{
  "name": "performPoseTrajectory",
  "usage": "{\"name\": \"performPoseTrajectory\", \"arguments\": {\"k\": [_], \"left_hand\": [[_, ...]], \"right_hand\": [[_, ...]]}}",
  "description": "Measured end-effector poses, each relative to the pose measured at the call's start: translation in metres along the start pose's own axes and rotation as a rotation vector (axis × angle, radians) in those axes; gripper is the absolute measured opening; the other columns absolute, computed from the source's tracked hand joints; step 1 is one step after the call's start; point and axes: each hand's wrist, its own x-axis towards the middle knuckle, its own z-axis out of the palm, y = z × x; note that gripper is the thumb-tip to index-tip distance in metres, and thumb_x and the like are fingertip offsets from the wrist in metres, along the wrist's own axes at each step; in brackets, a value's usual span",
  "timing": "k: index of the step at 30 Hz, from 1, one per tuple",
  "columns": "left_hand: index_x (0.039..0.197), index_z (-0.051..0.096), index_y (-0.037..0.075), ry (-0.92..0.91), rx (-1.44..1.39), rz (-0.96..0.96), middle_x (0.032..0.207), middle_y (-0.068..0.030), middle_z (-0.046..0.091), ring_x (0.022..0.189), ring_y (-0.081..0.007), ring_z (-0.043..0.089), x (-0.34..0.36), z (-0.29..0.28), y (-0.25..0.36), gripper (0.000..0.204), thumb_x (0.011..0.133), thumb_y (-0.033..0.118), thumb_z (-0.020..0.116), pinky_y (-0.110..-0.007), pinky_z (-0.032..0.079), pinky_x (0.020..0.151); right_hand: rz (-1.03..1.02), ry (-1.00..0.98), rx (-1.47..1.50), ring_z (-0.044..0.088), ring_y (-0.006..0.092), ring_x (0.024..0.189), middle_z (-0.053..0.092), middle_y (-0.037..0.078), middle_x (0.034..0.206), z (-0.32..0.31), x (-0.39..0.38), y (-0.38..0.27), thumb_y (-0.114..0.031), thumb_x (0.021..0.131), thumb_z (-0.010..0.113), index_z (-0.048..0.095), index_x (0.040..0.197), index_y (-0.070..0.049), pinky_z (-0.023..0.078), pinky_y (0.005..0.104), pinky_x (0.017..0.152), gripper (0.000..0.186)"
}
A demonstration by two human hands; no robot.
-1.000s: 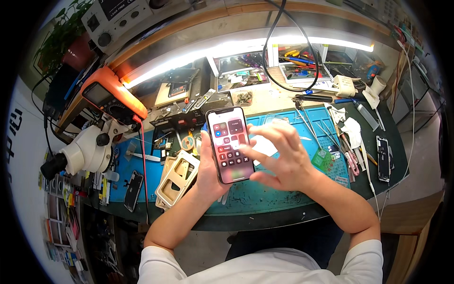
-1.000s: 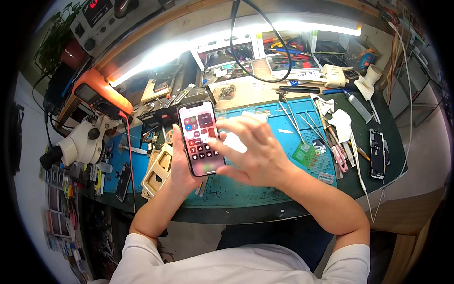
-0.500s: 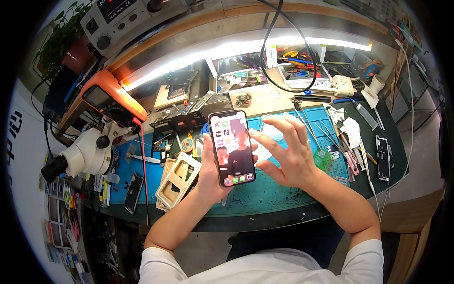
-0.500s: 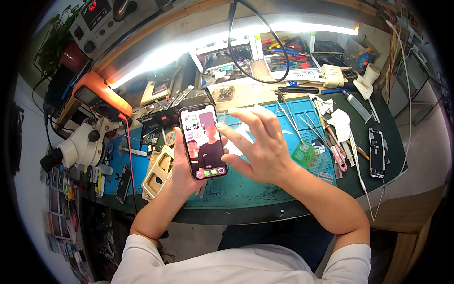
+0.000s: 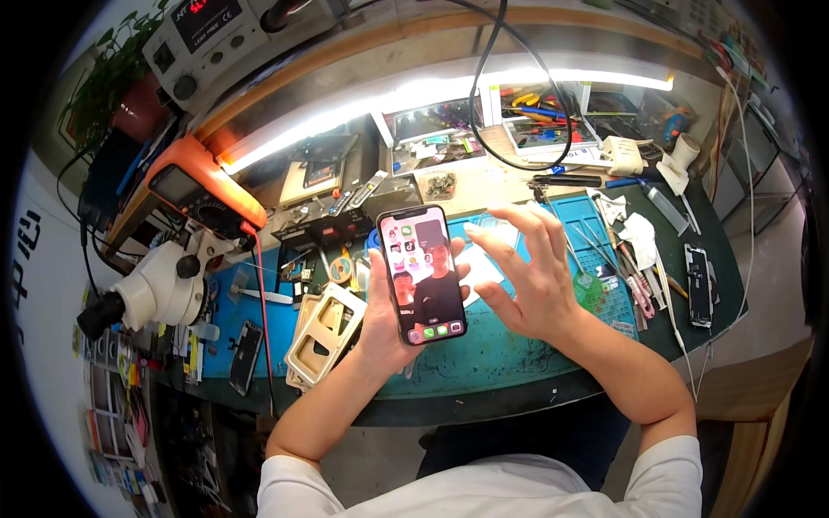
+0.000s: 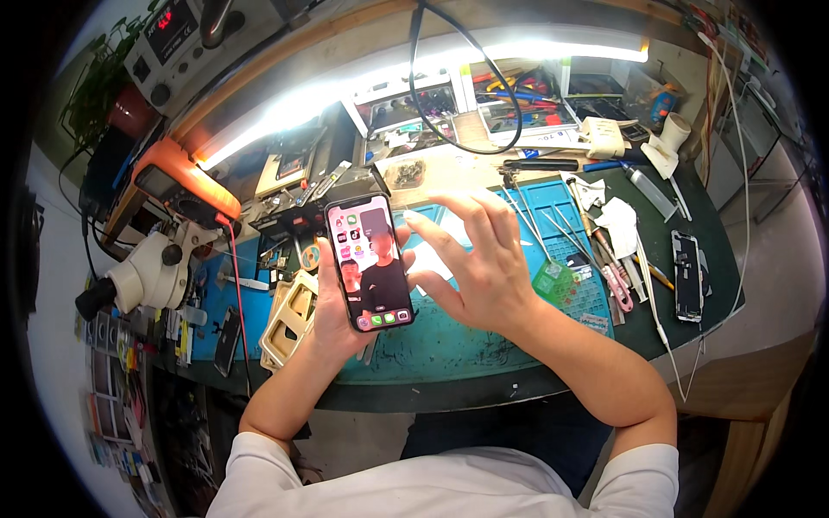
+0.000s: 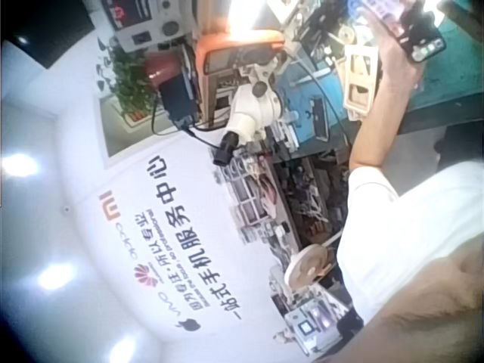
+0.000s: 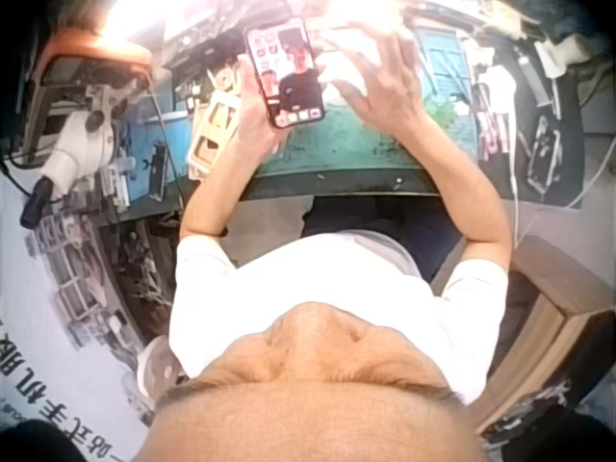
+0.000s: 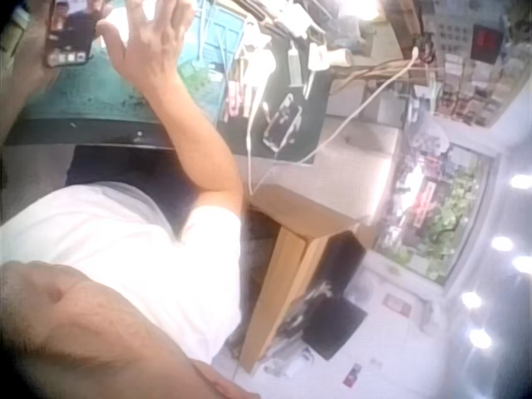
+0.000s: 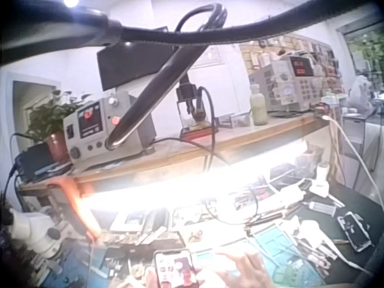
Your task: The person disassembles a smartphone, removes the battery, and then reassembles the device. They test the phone's functionality by swiping the screen and then proceed to disassemble it again, removing the screen assembly and applying adhesive to a component.
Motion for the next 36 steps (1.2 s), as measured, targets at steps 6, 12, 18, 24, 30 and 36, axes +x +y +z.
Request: {"name": "performPoseTrajectory", "arguments": {"k": [6,12,18,24,30,36], "left_hand": [[0.161,0.035,0.011,0.057,-0.021,0.020,0.155,-0.0157,0.050,0.134,-0.0294,0.057,-0.003,0.009,0.000,0.088,0.102,0.076,0.028,-0.048,0.049,0.113],[0.159,0.037,0.009,-0.005,0.175,0.006,0.152,-0.0119,0.052,0.138,-0.0255,0.054,-0.006,0.005,-0.003,0.098,0.095,0.083,0.026,-0.047,0.046,0.116],[0.160,0.033,0.009,-0.029,0.247,0.106,0.159,-0.0083,0.045,0.147,-0.0248,0.045,-0.011,0.030,-0.012,0.096,0.099,0.081,0.022,-0.046,0.040,0.120],[0.163,0.028,0.008,-0.153,0.200,0.118,0.163,-0.0074,0.042,0.151,-0.0239,0.039,-0.014,0.037,-0.022,0.092,0.103,0.077,0.022,-0.043,0.033,0.124],[0.161,0.030,0.009,-0.052,0.228,0.023,0.161,-0.0067,0.043,0.152,-0.0220,0.035,-0.051,0.048,-0.050,0.080,0.107,0.068,0.033,-0.046,0.026,0.126],[0.162,0.022,-0.001,0.005,-0.147,-0.374,0.160,-0.0153,0.039,0.149,-0.0253,0.038,-0.115,0.051,-0.081,0.068,0.109,0.024,0.057,-0.043,0.032,0.124]], "right_hand": [[0.182,0.041,0.254,0.062,0.0309,0.107,0.062,0.017,0.129,0.007,-0.001,0.005,-0.036,0.099,0.068,0.057,0.142,-0.004,0.049,0.0441,0.093,0.055],[0.538,-0.270,0.711,0.067,0.0218,0.097,0.064,0.014,0.124,-0.006,0.015,-0.026,-0.046,0.099,0.072,0.042,0.153,0.001,0.054,0.0364,0.093,0.078],[0.455,-0.402,0.541,0.055,0.0332,0.126,0.049,0.023,0.139,-0.010,0.024,-0.046,-0.040,0.082,0.088,0.032,0.160,-0.002,0.048,0.0426,0.106,0.103],[0.505,-0.553,0.416,0.058,0.0394,0.124,0.054,0.029,0.135,-0.042,0.035,-0.053,-0.032,0.078,0.082,0.030,0.160,-0.001,0.049,0.0439,0.106,0.102],[0.025,-0.637,0.007,0.060,0.0359,0.118,0.062,0.022,0.124,-0.075,0.018,-0.038,-0.025,0.072,0.077,0.032,0.161,-0.005,0.044,0.0459,0.104,0.102],[-0.121,-0.889,0.005,0.062,0.0306,0.110,0.062,0.013,0.115,-0.080,-0.002,-0.026,-0.022,0.066,0.081,0.030,0.163,-0.009,0.040,0.0433,0.106,0.111]]}}
